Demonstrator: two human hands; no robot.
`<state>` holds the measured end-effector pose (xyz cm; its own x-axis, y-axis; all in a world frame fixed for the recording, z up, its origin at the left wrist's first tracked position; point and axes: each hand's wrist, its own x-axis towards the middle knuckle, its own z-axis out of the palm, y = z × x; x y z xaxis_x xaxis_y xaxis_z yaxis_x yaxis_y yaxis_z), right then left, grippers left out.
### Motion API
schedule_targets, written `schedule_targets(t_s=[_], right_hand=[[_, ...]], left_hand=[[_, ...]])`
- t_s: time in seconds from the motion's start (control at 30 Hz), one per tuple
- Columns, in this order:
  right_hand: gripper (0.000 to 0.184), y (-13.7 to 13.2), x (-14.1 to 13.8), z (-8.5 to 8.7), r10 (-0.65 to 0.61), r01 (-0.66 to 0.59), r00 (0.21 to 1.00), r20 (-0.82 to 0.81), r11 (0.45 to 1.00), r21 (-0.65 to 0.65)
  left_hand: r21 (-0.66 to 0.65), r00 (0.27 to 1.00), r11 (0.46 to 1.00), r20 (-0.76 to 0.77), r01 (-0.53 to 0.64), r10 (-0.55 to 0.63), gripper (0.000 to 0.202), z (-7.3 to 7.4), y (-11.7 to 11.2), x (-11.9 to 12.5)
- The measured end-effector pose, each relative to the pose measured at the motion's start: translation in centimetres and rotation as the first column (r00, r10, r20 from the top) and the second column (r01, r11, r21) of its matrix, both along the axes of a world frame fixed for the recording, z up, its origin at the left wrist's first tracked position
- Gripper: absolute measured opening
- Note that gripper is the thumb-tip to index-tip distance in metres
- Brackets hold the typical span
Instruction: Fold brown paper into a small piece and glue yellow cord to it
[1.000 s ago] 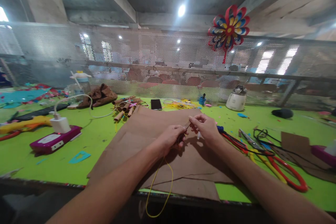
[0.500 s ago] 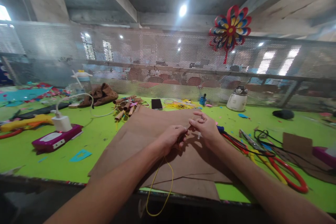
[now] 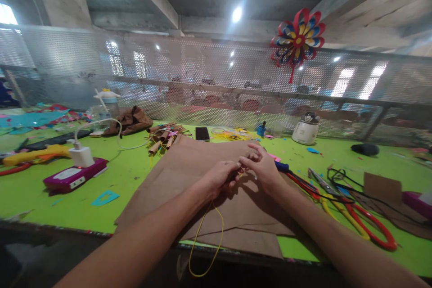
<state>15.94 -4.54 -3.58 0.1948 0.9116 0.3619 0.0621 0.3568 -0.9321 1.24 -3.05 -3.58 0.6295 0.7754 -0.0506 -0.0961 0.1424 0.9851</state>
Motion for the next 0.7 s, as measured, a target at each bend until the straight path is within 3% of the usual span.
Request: schedule_targets(t_s=[0.2, 0.47, 0.7], right_hand=[[0.055, -0.1, 0.3, 0.2, -0.053, 0.053, 0.999, 0.006, 0.998, 0.029], [0.057, -0.5, 0.7, 0.8, 0.050, -0.050, 0.998, 0.027, 0.999, 0.010], [0.055, -0.9, 0.3, 1.4, 0.087, -0.088, 0.993, 0.073, 0.996, 0.017]], left_hand=[[-0.023, 0.997, 0.997, 0.037, 0.071, -0.070, 0.018, -0.3, 0.0, 0.2], [-0.194, 0.984, 0.966, 0.092, 0.168, -0.153, 0.032, 0.3, 0.0, 0.0], [-0.090, 0.986, 0.984, 0.079, 0.154, -0.147, 0.017, 0.8, -0.4, -0.2]])
